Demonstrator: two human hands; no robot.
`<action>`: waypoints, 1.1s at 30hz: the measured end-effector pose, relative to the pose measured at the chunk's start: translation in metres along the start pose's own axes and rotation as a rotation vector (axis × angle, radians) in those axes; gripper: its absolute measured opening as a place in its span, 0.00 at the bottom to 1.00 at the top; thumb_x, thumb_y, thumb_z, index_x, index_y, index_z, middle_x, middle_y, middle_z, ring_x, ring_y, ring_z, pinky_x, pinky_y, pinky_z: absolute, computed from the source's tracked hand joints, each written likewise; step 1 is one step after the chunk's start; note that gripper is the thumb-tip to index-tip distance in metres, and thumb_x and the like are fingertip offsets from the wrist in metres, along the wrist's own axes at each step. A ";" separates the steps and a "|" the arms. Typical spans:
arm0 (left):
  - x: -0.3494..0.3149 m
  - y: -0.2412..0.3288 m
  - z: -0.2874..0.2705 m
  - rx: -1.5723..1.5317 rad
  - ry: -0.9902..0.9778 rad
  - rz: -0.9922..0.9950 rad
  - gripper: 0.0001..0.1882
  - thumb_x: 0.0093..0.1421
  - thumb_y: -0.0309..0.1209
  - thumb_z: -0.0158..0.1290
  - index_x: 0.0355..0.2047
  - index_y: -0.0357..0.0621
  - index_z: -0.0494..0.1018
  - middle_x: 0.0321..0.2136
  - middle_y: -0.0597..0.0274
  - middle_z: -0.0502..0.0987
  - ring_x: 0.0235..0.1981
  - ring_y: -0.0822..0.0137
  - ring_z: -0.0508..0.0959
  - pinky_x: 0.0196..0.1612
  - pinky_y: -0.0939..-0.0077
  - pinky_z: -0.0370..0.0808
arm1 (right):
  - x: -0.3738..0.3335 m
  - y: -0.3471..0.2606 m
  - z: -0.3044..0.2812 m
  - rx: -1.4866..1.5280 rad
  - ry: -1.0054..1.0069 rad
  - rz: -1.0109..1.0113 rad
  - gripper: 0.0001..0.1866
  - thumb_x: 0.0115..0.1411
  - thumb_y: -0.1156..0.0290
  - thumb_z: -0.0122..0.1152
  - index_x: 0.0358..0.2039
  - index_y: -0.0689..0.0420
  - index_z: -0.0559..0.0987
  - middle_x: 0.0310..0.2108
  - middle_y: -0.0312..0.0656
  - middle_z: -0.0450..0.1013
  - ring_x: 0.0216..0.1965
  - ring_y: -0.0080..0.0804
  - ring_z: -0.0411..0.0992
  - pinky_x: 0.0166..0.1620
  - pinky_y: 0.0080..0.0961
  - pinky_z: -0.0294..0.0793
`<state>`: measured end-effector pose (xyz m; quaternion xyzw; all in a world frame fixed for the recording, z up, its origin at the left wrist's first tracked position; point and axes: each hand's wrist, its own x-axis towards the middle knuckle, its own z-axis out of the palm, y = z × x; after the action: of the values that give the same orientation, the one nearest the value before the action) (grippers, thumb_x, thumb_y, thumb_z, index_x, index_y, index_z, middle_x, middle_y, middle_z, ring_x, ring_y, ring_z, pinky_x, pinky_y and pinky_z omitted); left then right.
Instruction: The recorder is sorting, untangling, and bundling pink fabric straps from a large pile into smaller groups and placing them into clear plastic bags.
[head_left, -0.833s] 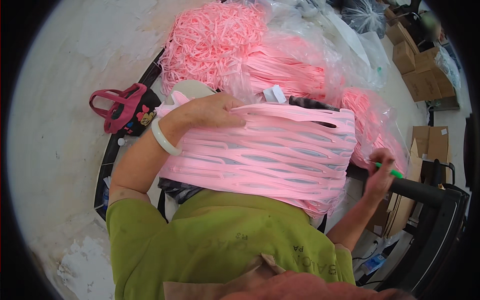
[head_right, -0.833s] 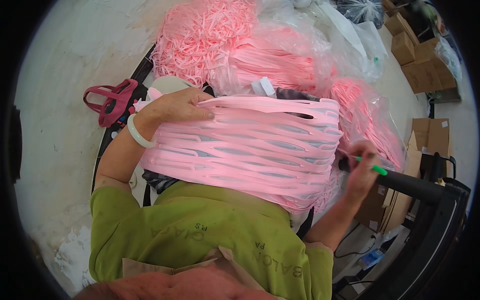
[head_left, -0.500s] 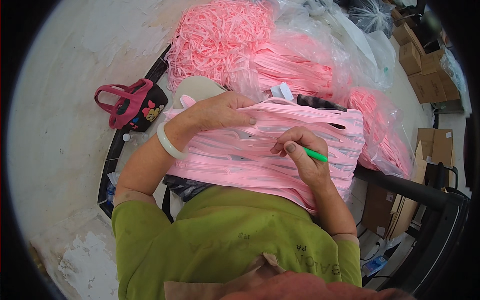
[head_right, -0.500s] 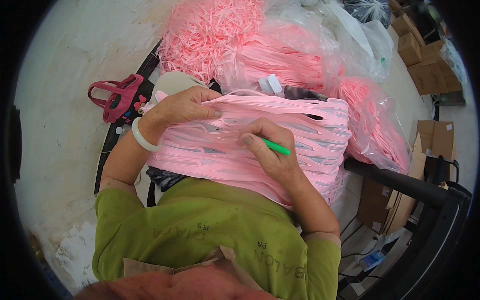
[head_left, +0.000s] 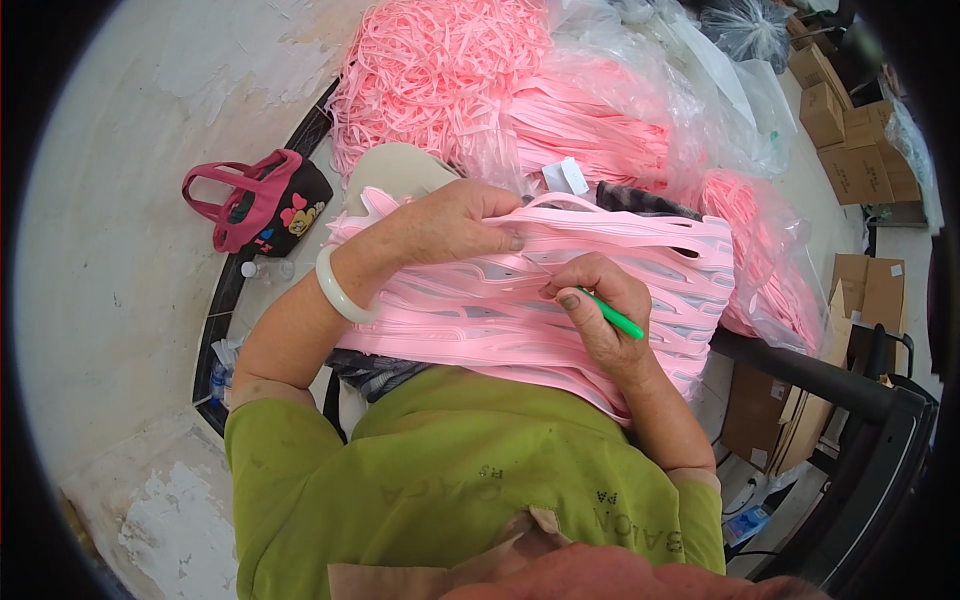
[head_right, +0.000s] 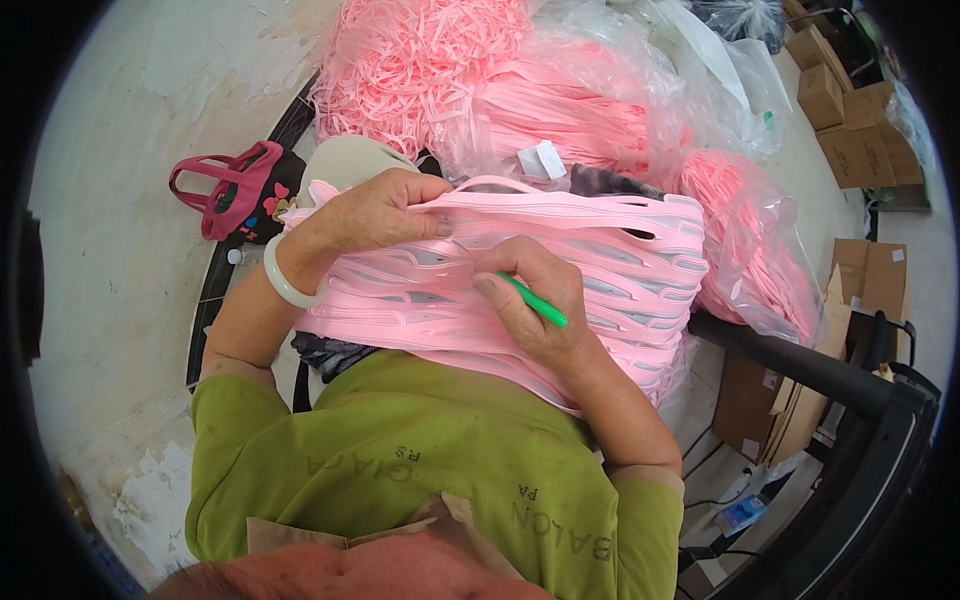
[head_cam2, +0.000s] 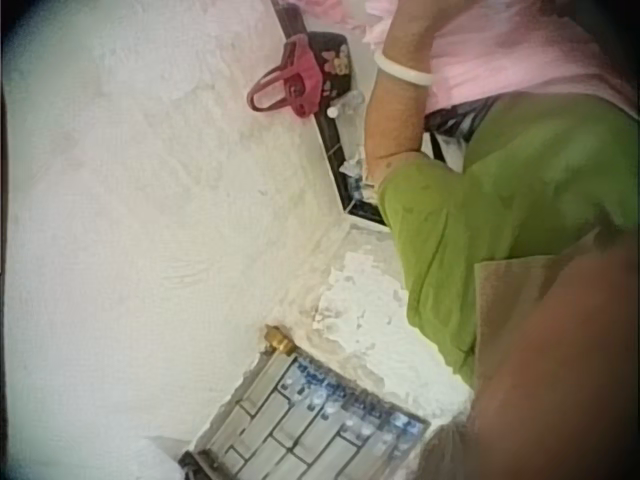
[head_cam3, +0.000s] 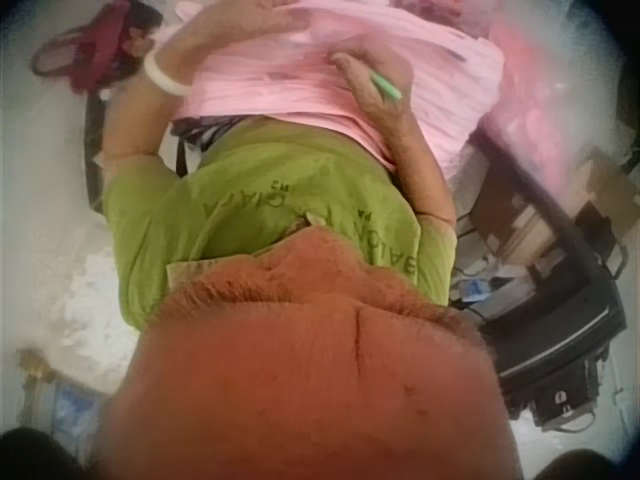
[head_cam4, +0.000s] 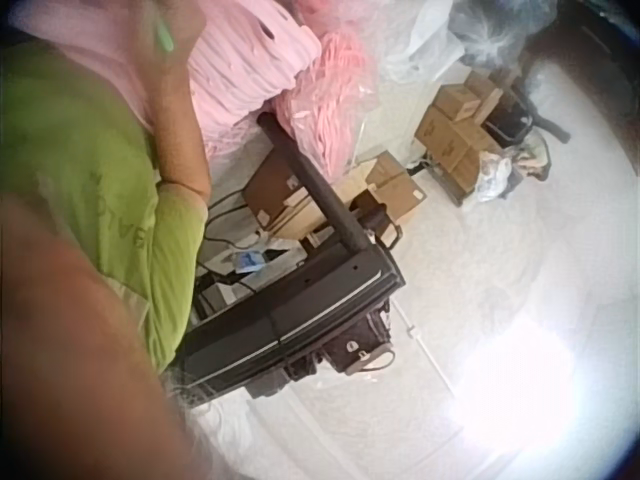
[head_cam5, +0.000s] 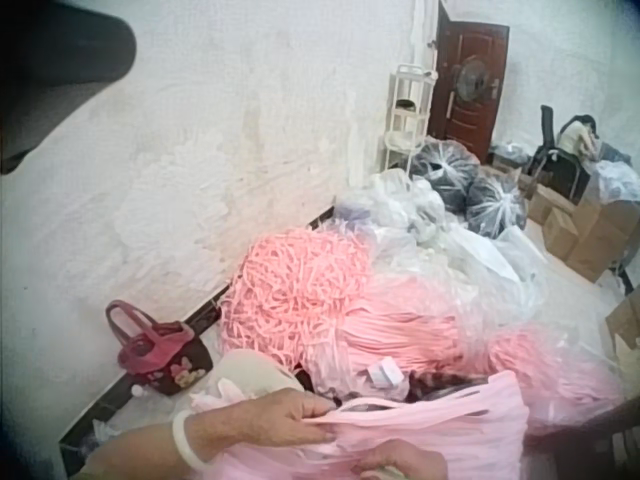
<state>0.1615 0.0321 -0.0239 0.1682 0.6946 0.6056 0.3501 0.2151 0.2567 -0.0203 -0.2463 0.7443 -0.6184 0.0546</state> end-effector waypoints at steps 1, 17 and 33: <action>0.000 0.002 0.001 0.088 0.019 -0.016 0.17 0.55 0.27 0.52 0.45 0.34 0.70 0.35 0.68 0.75 0.36 0.80 0.70 0.41 0.83 0.68 | 0.001 0.000 0.001 -0.060 -0.003 -0.052 0.03 0.51 0.78 0.58 0.26 0.62 0.74 0.24 0.44 0.71 0.24 0.33 0.70 0.29 0.23 0.69; -0.006 0.002 0.008 0.040 0.162 0.077 0.12 0.54 0.28 0.51 0.38 0.36 0.72 0.27 0.66 0.75 0.30 0.78 0.70 0.35 0.80 0.68 | 0.005 -0.021 -0.021 -0.389 0.040 -0.151 0.03 0.48 0.80 0.59 0.24 0.62 0.73 0.25 0.46 0.70 0.22 0.38 0.69 0.26 0.26 0.68; -0.006 0.006 0.034 -0.247 0.057 0.136 0.17 0.58 0.28 0.51 0.47 0.36 0.68 0.36 0.68 0.74 0.36 0.80 0.70 0.40 0.84 0.69 | 0.007 -0.012 0.012 -0.507 0.078 -0.162 0.10 0.45 0.78 0.64 0.28 0.61 0.73 0.20 0.42 0.66 0.19 0.33 0.66 0.21 0.26 0.64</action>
<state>0.1883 0.0540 -0.0176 0.1532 0.6115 0.7133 0.3062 0.2170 0.2416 -0.0096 -0.2868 0.8549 -0.4234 -0.0871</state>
